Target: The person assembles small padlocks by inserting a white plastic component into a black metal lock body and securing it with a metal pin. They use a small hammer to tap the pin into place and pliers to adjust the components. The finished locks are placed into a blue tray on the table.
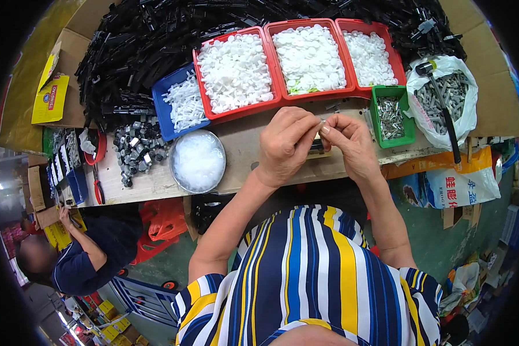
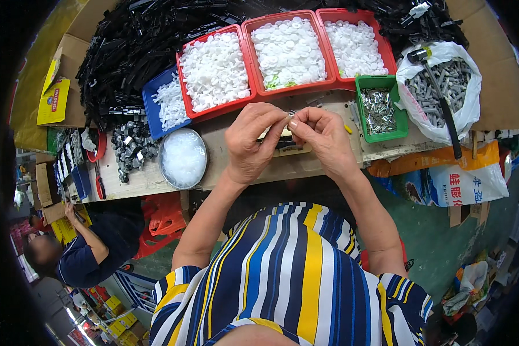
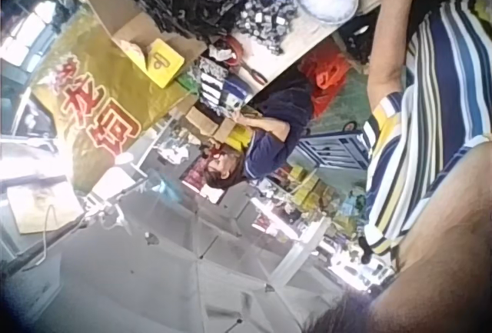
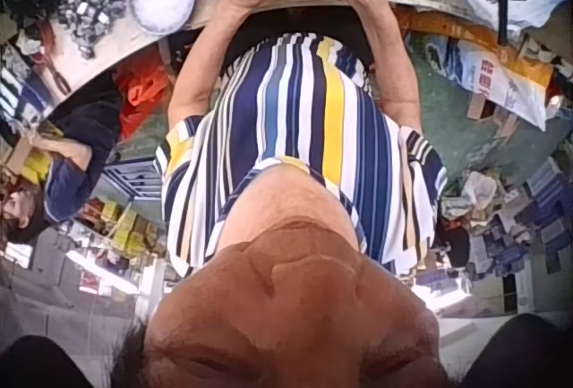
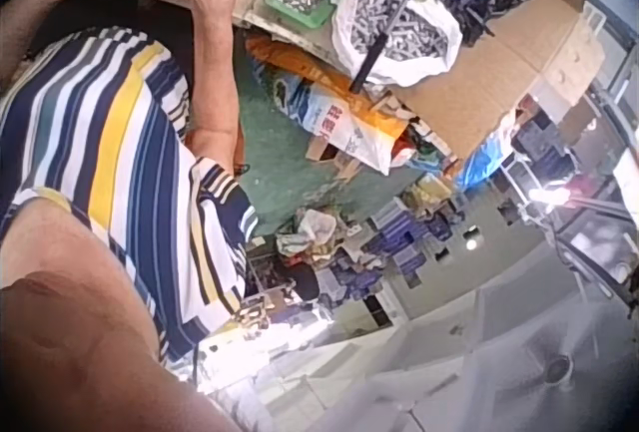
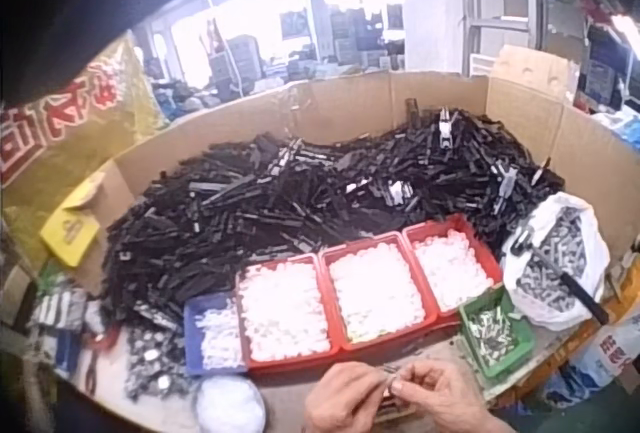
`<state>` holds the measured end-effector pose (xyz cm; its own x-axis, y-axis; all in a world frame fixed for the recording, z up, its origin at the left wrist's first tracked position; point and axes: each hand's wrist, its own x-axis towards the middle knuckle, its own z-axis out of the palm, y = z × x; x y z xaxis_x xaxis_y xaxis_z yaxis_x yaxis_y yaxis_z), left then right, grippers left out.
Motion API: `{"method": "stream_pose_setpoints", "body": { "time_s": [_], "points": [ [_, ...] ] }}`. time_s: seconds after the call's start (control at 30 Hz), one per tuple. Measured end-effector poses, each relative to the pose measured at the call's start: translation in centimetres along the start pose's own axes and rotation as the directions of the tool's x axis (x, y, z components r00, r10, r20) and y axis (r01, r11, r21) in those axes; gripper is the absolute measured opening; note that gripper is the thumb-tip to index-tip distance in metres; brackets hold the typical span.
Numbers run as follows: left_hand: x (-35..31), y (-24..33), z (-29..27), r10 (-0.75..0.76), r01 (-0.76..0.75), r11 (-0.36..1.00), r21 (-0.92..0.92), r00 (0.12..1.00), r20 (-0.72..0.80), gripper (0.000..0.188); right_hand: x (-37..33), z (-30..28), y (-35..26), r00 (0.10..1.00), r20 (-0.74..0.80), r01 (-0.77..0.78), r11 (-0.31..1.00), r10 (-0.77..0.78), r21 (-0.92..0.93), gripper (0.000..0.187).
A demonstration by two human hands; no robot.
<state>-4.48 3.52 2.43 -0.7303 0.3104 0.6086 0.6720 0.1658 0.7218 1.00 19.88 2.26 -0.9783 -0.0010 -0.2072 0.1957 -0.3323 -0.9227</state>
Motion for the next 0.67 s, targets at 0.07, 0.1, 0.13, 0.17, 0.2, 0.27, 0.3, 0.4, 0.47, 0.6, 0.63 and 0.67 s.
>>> {"method": "stream_pose_setpoints", "body": {
  "time_s": [0.07,0.1,0.13,0.17,0.2,0.27,0.3,0.4,0.47,0.6,0.63,0.67],
  "points": [
    [-0.1,0.1,0.1,-0.020,0.020,0.999,-0.026,1.000,-0.020,0.015,-0.1,-0.2,0.4,1.000,-0.001,0.020,0.999,-0.020,0.029,0.014],
    [-0.2,0.1,0.1,-0.061,0.061,0.997,-0.050,0.998,-0.016,0.015,-0.2,-0.3,0.6,0.999,-0.009,0.045,0.999,-0.045,0.015,0.013],
    [-0.3,0.2,0.1,-0.103,0.102,0.992,-0.072,0.995,-0.011,0.015,-0.2,-0.3,0.6,0.997,-0.015,0.070,0.998,-0.070,0.001,0.013],
    [-0.4,0.2,0.2,-0.118,0.117,0.990,-0.083,0.993,-0.006,0.015,-0.4,0.0,0.4,0.990,-0.071,0.118,0.992,-0.121,-0.055,0.012],
    [-0.4,0.3,0.2,-0.133,0.132,0.987,-0.094,0.991,-0.001,0.014,-0.6,0.4,0.0,0.977,-0.123,0.161,0.980,-0.175,-0.113,0.011],
    [-0.5,0.5,0.2,-0.151,0.151,0.982,-0.115,0.988,0.010,0.014,-0.7,0.4,-0.1,0.941,-0.130,0.266,0.919,-0.313,-0.290,0.010],
    [-0.6,0.5,0.2,-0.154,0.155,0.980,-0.126,0.988,0.016,0.014,-0.6,0.1,0.1,0.918,-0.078,0.329,0.855,-0.390,-0.401,0.009],
    [-1.1,0.4,-0.1,-0.165,0.171,0.975,-0.140,0.985,0.051,0.017,-0.7,0.2,-0.3,0.859,0.013,0.428,0.703,-0.512,-0.568,0.009],
    [-1.5,0.4,-0.5,-0.173,0.181,0.975,-0.129,0.982,0.071,0.022,-0.8,0.3,-0.4,0.829,0.057,0.466,0.633,-0.556,-0.618,0.011],
    [-2.6,-0.2,-1.7,-0.175,0.180,0.983,-0.037,0.980,0.097,0.031,-0.6,0.5,0.3,0.814,0.148,0.511,0.572,-0.561,-0.642,0.014],
    [-3.0,-0.5,-1.9,-0.171,0.173,0.985,-0.007,0.980,0.105,0.033,-0.7,0.6,0.5,0.820,0.166,0.512,0.572,-0.548,-0.640,0.013],
    [-3.3,-0.5,-2.1,-0.192,0.192,0.981,0.014,0.975,0.114,0.033,-0.8,0.6,0.7,0.829,0.184,0.507,0.570,-0.528,-0.647,0.012]
  ]
}}
